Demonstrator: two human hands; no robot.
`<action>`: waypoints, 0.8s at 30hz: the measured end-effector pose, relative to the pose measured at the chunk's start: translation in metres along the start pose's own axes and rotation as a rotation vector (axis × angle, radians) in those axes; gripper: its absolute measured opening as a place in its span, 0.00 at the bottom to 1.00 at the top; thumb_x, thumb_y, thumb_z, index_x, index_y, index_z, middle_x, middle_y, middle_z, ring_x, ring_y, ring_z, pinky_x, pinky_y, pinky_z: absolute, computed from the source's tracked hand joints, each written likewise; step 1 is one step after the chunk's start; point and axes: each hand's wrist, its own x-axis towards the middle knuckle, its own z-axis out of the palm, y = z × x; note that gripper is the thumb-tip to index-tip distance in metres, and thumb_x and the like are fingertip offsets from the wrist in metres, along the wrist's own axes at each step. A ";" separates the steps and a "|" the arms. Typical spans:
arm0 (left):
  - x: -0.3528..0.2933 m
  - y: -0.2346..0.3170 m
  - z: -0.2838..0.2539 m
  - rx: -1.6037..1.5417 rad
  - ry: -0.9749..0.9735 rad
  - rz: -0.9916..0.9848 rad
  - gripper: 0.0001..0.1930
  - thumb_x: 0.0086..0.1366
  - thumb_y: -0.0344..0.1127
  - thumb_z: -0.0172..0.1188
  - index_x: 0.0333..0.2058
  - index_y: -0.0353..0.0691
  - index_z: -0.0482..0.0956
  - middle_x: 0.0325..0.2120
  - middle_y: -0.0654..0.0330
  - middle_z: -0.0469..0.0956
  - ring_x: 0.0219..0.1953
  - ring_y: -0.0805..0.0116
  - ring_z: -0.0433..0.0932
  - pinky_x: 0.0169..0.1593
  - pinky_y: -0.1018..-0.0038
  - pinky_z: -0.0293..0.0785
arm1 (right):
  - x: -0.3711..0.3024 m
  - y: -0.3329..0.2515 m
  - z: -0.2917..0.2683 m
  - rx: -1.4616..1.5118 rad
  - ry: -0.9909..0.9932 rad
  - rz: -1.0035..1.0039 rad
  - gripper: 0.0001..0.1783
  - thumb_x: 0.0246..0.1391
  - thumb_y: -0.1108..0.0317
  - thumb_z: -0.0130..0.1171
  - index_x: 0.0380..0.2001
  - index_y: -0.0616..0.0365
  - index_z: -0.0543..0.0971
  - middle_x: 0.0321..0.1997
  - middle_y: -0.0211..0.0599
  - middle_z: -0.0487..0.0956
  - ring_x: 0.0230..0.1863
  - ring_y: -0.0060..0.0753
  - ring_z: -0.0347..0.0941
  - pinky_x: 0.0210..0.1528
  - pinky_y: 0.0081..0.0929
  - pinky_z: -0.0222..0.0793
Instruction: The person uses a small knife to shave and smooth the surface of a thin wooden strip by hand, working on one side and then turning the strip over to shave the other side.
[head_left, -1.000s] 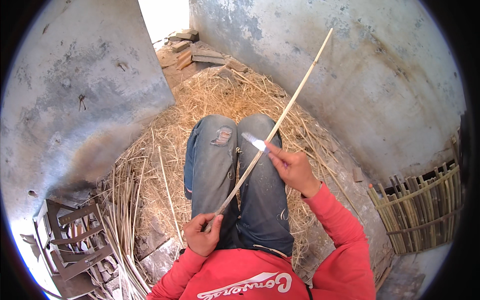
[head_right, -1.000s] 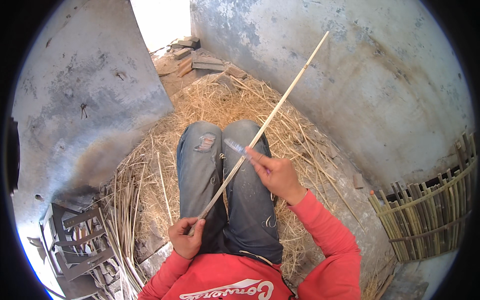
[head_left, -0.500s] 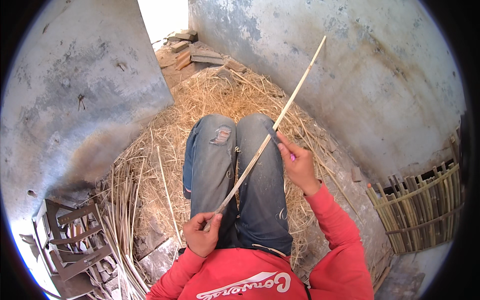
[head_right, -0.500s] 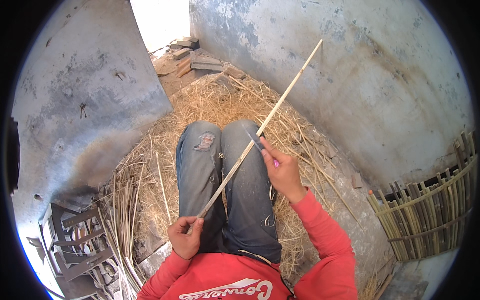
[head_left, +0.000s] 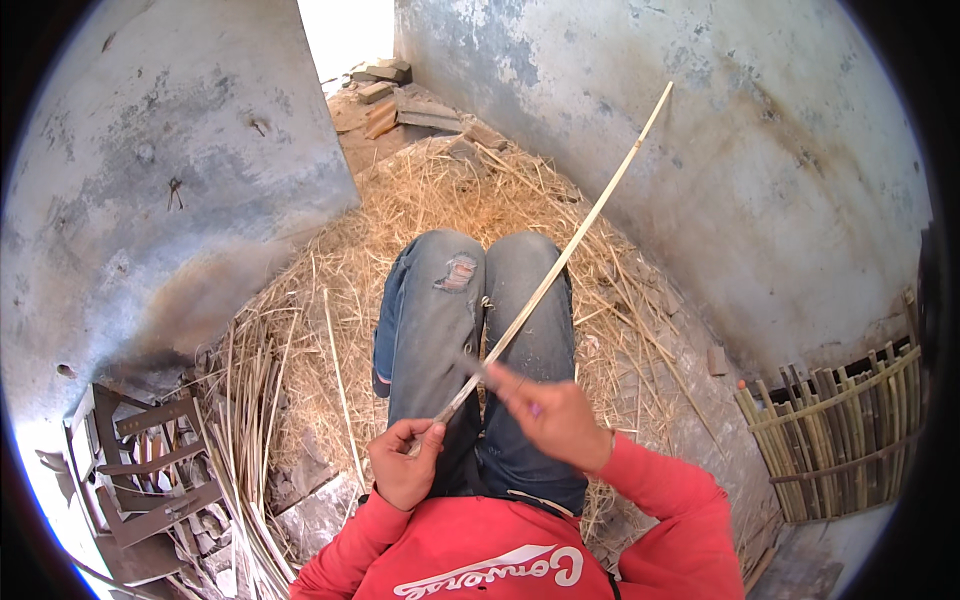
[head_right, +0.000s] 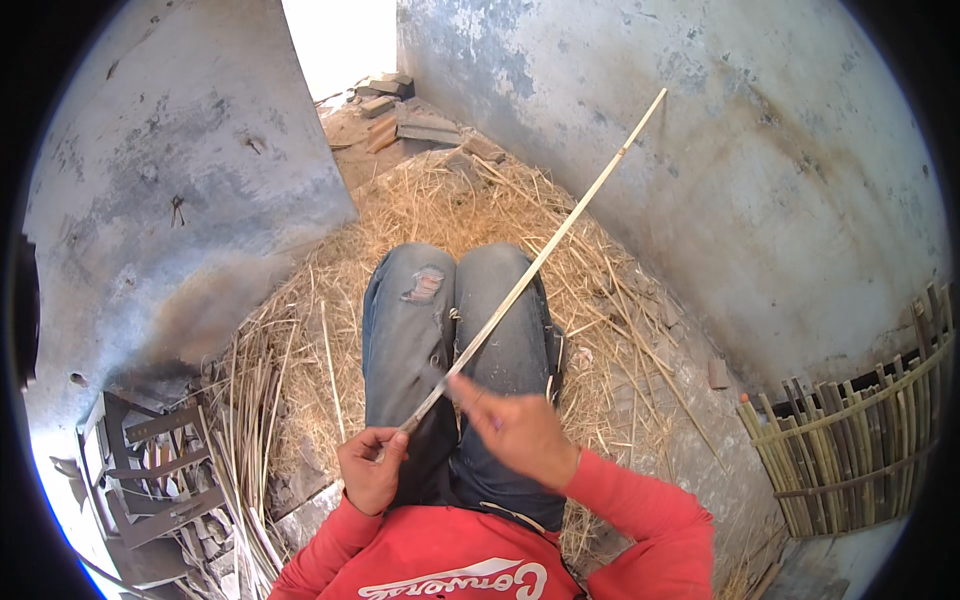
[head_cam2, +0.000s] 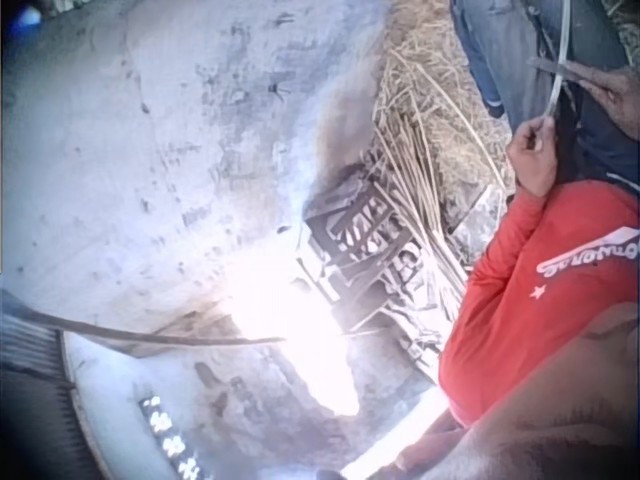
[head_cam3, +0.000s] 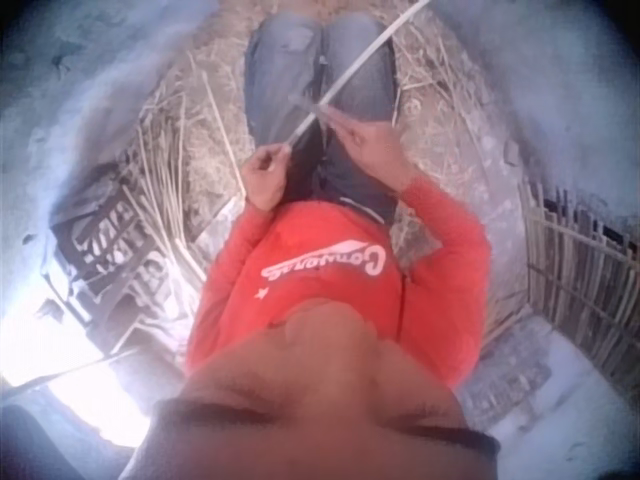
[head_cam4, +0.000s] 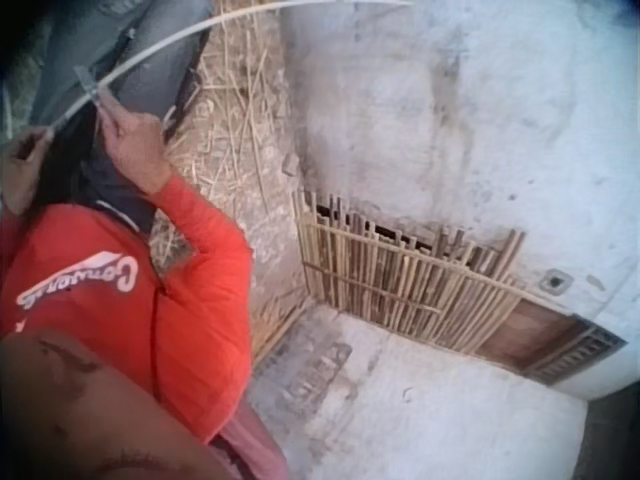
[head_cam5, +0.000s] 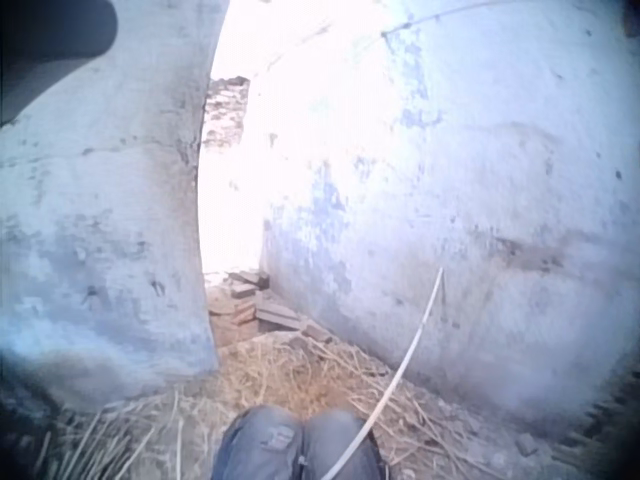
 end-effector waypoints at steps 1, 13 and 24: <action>0.000 -0.002 -0.001 -0.001 0.001 0.000 0.08 0.69 0.31 0.68 0.37 0.30 0.84 0.25 0.63 0.82 0.27 0.79 0.78 0.34 0.81 0.73 | 0.001 0.001 0.000 0.000 -0.001 0.000 0.20 0.67 0.61 0.60 0.61 0.42 0.82 0.19 0.51 0.77 0.17 0.49 0.76 0.22 0.42 0.71; -0.006 -0.005 -0.017 -0.079 -0.067 -0.024 0.11 0.73 0.31 0.61 0.48 0.30 0.83 0.29 0.58 0.85 0.19 0.83 0.70 0.23 0.83 0.65 | -0.001 0.000 0.000 -0.157 0.167 0.136 0.21 0.66 0.63 0.63 0.61 0.43 0.82 0.16 0.50 0.71 0.12 0.48 0.67 0.19 0.38 0.62; -0.007 0.003 -0.017 -0.151 -0.044 -0.082 0.12 0.73 0.33 0.63 0.48 0.29 0.83 0.29 0.57 0.85 0.18 0.82 0.70 0.23 0.82 0.65 | -0.016 -0.010 0.022 0.088 0.141 0.036 0.20 0.67 0.64 0.61 0.61 0.48 0.81 0.23 0.55 0.78 0.15 0.45 0.72 0.22 0.38 0.68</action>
